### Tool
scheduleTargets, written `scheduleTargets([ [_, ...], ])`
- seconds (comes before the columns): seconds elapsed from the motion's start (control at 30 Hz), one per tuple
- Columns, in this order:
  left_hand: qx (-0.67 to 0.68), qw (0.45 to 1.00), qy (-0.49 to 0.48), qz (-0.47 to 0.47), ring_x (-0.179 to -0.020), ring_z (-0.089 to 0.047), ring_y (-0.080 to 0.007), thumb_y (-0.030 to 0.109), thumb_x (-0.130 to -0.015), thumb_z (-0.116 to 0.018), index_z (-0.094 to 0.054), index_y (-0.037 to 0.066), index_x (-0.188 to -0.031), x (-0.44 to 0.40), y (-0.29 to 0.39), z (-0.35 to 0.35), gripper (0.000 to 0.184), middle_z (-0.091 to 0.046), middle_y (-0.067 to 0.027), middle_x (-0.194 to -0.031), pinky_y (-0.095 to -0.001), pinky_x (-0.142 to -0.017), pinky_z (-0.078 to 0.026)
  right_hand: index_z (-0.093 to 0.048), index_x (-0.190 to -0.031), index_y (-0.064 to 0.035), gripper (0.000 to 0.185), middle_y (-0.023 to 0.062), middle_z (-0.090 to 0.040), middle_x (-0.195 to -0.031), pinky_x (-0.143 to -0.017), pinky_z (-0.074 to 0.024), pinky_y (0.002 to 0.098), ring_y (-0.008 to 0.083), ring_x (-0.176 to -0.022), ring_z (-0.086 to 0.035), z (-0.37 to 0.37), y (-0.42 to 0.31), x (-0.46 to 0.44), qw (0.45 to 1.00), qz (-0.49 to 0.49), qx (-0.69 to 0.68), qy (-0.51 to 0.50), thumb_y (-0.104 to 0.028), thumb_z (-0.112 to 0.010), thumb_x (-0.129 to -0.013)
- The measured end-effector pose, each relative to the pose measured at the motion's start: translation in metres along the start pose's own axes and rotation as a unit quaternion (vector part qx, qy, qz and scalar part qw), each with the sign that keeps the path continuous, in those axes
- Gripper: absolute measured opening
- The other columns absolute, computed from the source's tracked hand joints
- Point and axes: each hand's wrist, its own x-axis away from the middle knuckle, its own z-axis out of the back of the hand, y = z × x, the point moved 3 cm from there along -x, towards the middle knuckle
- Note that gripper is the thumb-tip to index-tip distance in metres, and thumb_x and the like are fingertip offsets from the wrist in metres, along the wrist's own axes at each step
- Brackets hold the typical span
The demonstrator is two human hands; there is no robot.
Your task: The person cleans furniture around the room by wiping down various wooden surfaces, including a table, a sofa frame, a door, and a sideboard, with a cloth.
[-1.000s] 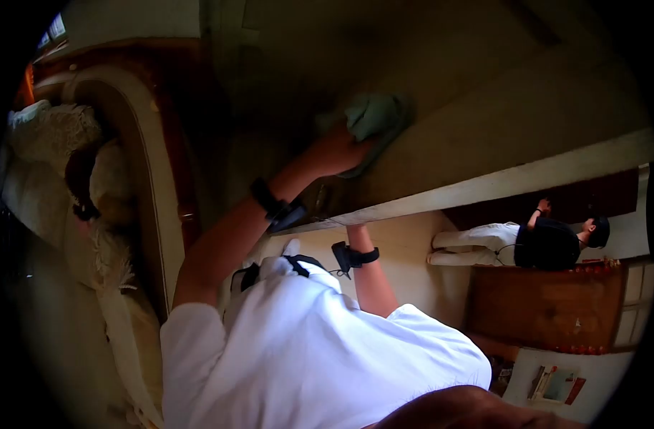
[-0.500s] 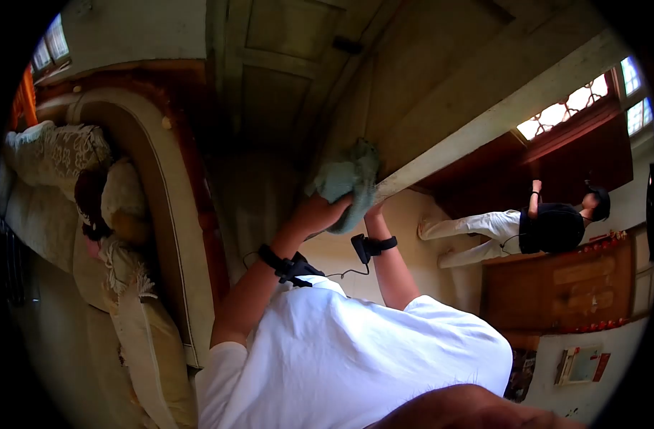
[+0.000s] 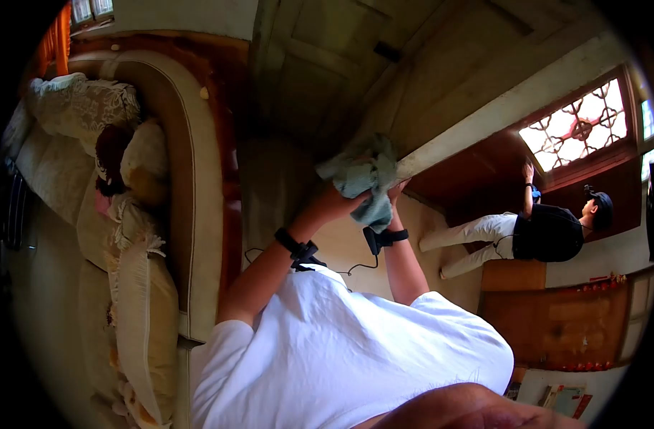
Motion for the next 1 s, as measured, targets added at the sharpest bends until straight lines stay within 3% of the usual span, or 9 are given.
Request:
scheduleTargets([
  [0.23, 0.099, 0.992, 0.03, 0.066, -0.122, -0.052, -0.0217, 0.013, -0.083, -0.074, -0.05, 0.003, -0.132, -0.004, 0.069, 0.04, 0.056, -0.055, -0.0113, -0.134, -0.034, -0.105, -0.039, -0.04, -0.138, -0.0049, 0.043, 0.0112, -0.048, -0.133, -0.103, -0.0391, 0.0366, 0.0245, -0.12, -0.049, -0.012, 0.032, -0.022, 0.989, 0.138, 0.053, 0.019, -0.027, -0.047, -0.102],
  [0.3, 0.106, 0.992, 0.059, 0.046, -0.121, -0.052, -0.0211, 0.014, -0.081, -0.077, -0.05, 0.003, -0.131, -0.008, 0.104, 0.046, 0.057, -0.055, -0.0112, -0.133, -0.0344, -0.103, -0.04, -0.047, -0.13, -0.0058, 0.033, 0.0093, -0.056, -0.12, -0.096, -0.0445, 0.0339, 0.0221, -0.11, -0.055, -0.057, -0.016, -0.015, 0.987, 0.075, -0.142, 0.028, -0.024, -0.047, -0.102],
  [0.43, 0.06, 0.987, 0.144, -0.022, -0.113, -0.057, -0.0307, 0.016, -0.077, -0.079, -0.056, 0.004, -0.123, -0.01, 0.101, 0.048, 0.053, -0.056, -0.0156, -0.126, -0.039, -0.099, -0.044, -0.05, -0.103, -0.0037, 0.012, 0.0038, -0.054, -0.094, -0.081, -0.0464, 0.029, 0.0139, -0.086, -0.055, -0.115, -0.065, -0.02, 0.971, 0.192, 0.14, 0.003, -0.011, -0.055, -0.094],
  [0.5, -0.175, 0.976, 0.113, -0.066, -0.117, -0.054, -0.027, 0.011, -0.077, -0.078, -0.051, 0.006, -0.127, -0.005, 0.092, 0.051, 0.057, -0.053, -0.0144, -0.129, -0.0354, -0.102, -0.041, -0.047, -0.099, -0.0049, 0.012, 0.0028, -0.052, -0.09, -0.076, -0.0456, 0.0286, 0.0134, -0.081, -0.05, -0.117, -0.064, -0.025, 0.951, 0.265, 0.161, -0.004, -0.016, -0.052, -0.098],
  [0.53, -0.181, 0.975, 0.114, -0.057, -0.117, -0.054, -0.027, 0.011, -0.077, -0.078, -0.051, 0.006, -0.127, 0.002, 0.08, 0.053, 0.057, -0.053, -0.0144, -0.129, -0.0354, -0.102, -0.041, -0.046, -0.099, -0.0054, 0.017, 0.0036, -0.05, -0.086, -0.073, -0.0442, 0.0292, 0.0137, -0.077, -0.046, -0.109, -0.046, -0.038, 0.992, 0.111, 0.05, 0.043, -0.022, -0.046, -0.103],
  [0.63, -0.213, 0.966, 0.147, -0.015, -0.109, -0.057, -0.0377, 0.016, -0.075, -0.076, -0.06, 0.007, -0.118, 0.033, 0.033, 0.075, 0.047, -0.058, -0.016, -0.121, -0.0445, -0.099, -0.044, -0.047, -0.101, -0.0051, 0.025, 0.0057, -0.05, -0.084, -0.073, -0.0432, 0.0303, 0.0149, -0.078, -0.047, -0.128, -0.076, -0.032, 0.993, 0.04, 0.11, 0.011, -0.028, -0.038, -0.106],
  [0.7, -0.142, 0.986, 0.027, 0.08, -0.109, -0.058, -0.0378, 0.017, -0.075, -0.077, -0.061, 0.007, -0.117, 0.056, 0.017, 0.098, 0.046, -0.061, -0.0165, -0.118, -0.0433, -0.096, -0.046, -0.047, -0.105, -0.0035, 0.027, 0.0101, -0.052, -0.088, -0.076, -0.0436, 0.0328, 0.0196, -0.081, -0.051, -0.131, -0.08, -0.04, 0.98, 0.084, 0.182, -0.004, -0.029, -0.037, -0.106],
  [0.93, -0.312, 0.915, 0.176, 0.186, -0.106, -0.062, -0.0336, 0.013, -0.075, -0.078, -0.059, 0.004, -0.116, 0.094, 0.034, 0.164, 0.045, -0.066, -0.0174, -0.109, -0.0392, -0.088, -0.05, -0.044, -0.121, 0.0026, 0.037, 0.0276, -0.053, -0.12, -0.095, -0.0399, 0.0455, 0.0471, -0.113, -0.049, -0.148, -0.076, -0.077, 0.89, 0.226, 0.342, -0.202, -0.03, -0.038, -0.105],
  [1.0, -0.317, 0.908, 0.149, 0.231, -0.106, -0.063, -0.0337, 0.012, -0.075, -0.077, -0.059, 0.005, -0.115, 0.067, 0.041, 0.165, 0.045, -0.066, -0.0176, -0.109, -0.039, -0.088, -0.05, -0.041, -0.126, 0.0035, 0.041, 0.0307, -0.05, -0.122, -0.095, -0.0402, 0.0446, 0.0478, -0.113, -0.048, -0.148, -0.079, -0.111, 0.912, 0.142, 0.317, -0.218, -0.031, -0.041, -0.104],
])
